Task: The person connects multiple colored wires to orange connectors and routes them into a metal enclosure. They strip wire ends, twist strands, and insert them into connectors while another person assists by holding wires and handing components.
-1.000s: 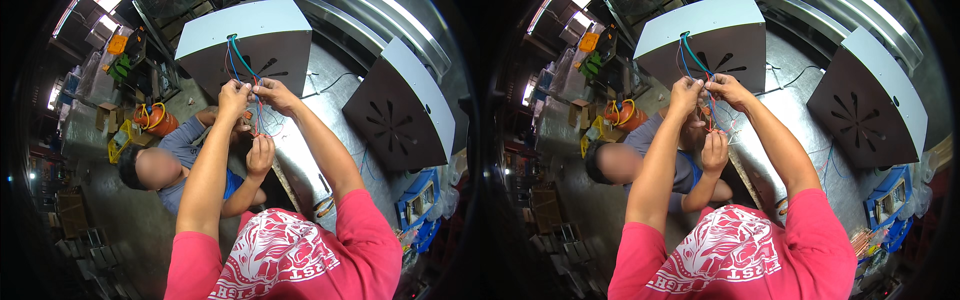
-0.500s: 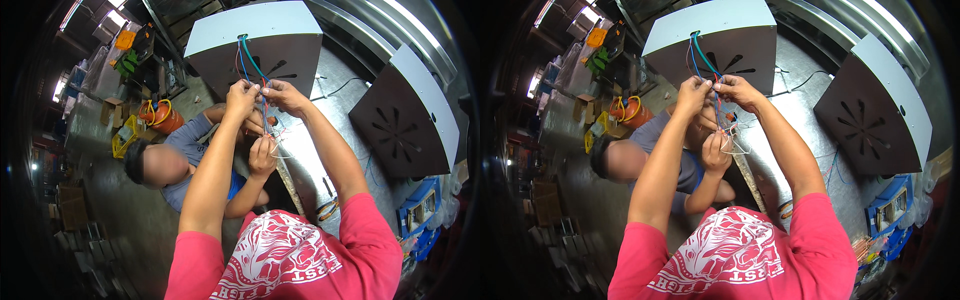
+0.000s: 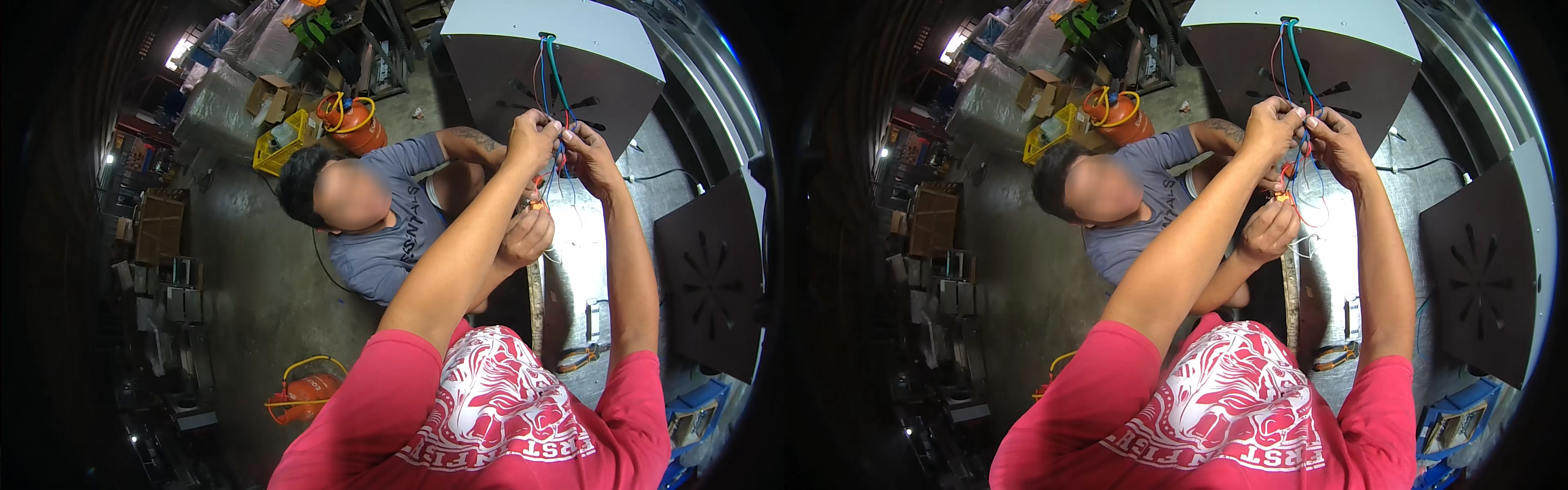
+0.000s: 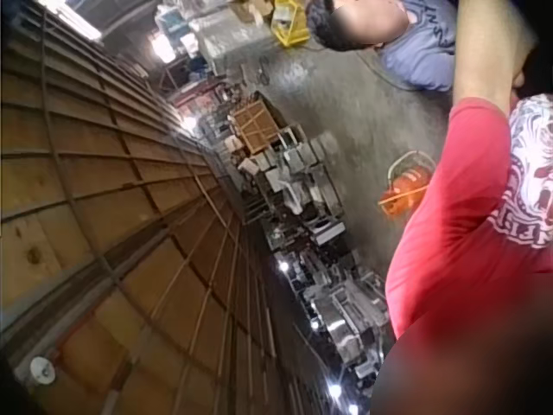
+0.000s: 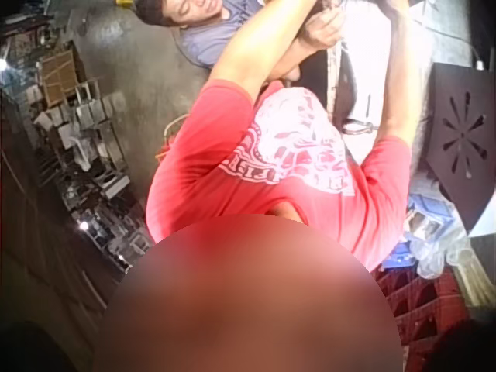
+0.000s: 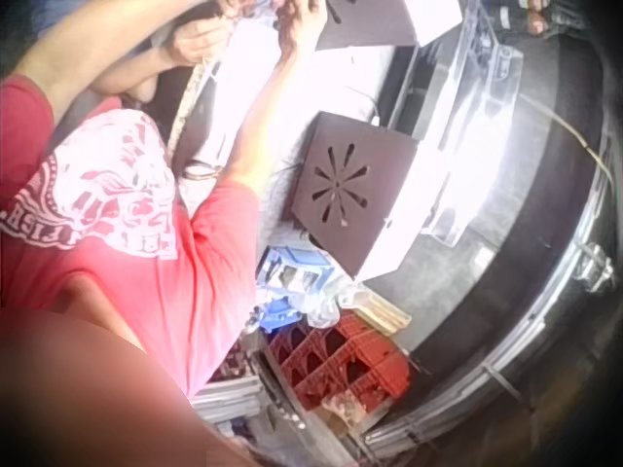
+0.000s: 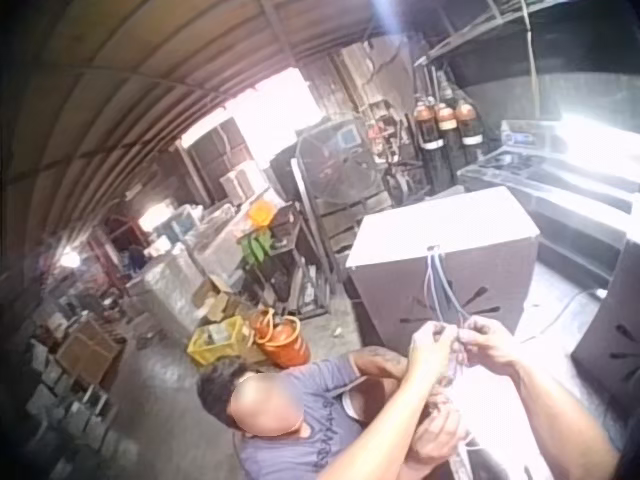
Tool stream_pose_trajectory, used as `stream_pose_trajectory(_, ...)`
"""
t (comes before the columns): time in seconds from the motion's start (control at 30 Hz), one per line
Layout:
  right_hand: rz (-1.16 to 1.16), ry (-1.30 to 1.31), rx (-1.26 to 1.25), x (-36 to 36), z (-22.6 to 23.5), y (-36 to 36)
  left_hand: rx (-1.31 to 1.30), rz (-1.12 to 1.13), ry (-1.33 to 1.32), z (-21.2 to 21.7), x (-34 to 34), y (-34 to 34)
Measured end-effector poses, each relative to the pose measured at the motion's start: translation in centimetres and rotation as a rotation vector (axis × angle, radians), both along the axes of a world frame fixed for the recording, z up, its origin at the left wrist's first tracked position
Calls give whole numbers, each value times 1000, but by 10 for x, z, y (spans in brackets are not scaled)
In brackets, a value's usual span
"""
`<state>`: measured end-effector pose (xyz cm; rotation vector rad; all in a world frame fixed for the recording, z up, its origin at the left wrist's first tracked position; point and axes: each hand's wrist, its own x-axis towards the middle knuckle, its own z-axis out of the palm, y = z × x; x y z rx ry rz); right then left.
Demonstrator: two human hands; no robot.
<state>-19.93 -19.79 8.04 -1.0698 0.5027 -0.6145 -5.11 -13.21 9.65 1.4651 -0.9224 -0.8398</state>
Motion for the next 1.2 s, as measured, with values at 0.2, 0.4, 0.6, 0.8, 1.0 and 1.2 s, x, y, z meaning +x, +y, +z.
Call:
stream_pose_trajectory(0.2,-58,-68,28,2,-5,0,-91,68,-117,-11,-12,-7)
stream_pose_trajectory(0.4,-64,-14,8,-2,-1,-2,-69,101,-211,-3,-15,-7)
stream_pose_trajectory(0.6,-51,-23,-3,0,2,-1,29,110,-251,12,-11,1)
stream_pose_trajectory(0.8,-35,-25,-10,3,6,2,34,94,-265,15,-7,2)
stream_pose_trajectory(1.0,-5,-7,-31,2,6,1,101,79,-158,25,-8,10)
stream_pose_trajectory(1.2,-9,-3,-39,6,5,2,142,85,-257,42,-8,19)
